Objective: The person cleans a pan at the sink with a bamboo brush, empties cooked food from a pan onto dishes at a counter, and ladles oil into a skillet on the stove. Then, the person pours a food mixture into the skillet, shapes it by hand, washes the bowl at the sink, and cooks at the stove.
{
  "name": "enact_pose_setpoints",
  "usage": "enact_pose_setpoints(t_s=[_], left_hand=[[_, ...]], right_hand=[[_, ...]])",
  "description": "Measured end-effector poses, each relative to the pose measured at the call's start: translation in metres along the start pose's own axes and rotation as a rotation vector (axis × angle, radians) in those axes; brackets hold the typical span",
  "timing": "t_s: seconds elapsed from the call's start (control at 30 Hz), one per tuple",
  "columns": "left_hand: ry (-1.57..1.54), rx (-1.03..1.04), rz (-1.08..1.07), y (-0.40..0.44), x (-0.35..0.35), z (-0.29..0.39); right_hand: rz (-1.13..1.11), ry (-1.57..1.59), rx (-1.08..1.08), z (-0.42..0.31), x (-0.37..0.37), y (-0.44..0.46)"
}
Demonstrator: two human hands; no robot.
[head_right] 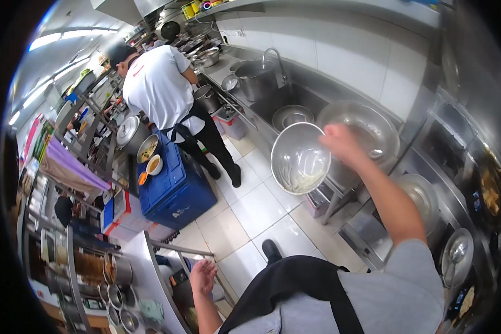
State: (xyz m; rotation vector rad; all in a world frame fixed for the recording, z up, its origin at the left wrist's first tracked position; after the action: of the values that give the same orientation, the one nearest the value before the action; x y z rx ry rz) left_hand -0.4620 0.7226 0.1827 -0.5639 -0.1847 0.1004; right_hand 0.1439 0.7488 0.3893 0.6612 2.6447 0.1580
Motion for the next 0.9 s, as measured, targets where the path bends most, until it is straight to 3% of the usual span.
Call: enact_pose_setpoints(t_s=[0.13,0.37,0.47,0.53,0.6,0.67,0.7,0.77,0.83,0.9], left_hand=[[0.009,-0.012,-0.063,0.1,0.029,0.049],[0.175,0.075,-0.316,0.252,0.184,0.173],[0.267,0.119,-0.478,0.295,0.267,0.209],[0.342,0.129,-0.591,0.315,0.325,0.23],[0.405,0.133,-0.717,0.343,0.374,0.237],[0.452,0.12,-0.761,0.378,0.418,0.237],[0.507,0.109,-0.804,0.393,0.441,0.237],[0.566,0.089,-0.849,0.414,0.487,0.243],[0.638,0.079,-0.903,0.421,0.533,0.252],[0.669,0.117,-0.959,0.441,0.577,0.251]], right_hand=[[0.081,-0.249,-0.131,-0.001,0.048,0.113],[0.221,-0.418,0.193,0.092,0.088,0.264],[0.457,-0.19,0.189,0.217,0.108,0.316],[0.482,0.054,0.37,0.232,0.129,0.324],[0.441,0.154,0.503,0.302,0.151,0.349],[0.261,0.086,0.712,0.321,0.166,0.37],[0.165,-0.215,0.636,0.322,0.167,0.387],[0.013,-0.454,0.532,0.327,0.158,0.439],[0.275,-0.476,0.247,0.324,0.141,0.506],[0.339,-0.433,0.158,0.286,0.123,0.571]])
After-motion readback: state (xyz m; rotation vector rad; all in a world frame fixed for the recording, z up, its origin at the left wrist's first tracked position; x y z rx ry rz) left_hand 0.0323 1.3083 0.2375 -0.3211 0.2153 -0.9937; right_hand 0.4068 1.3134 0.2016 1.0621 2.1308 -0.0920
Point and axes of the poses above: each hand's wrist, its own y-axis towards the middle knuckle, its own x-axis out of the palm, z = x × y, the point moved 4 cm from there along y, towards the middle knuckle, and after that the axes turned 9 degrees about y, right-handed, at the moved point
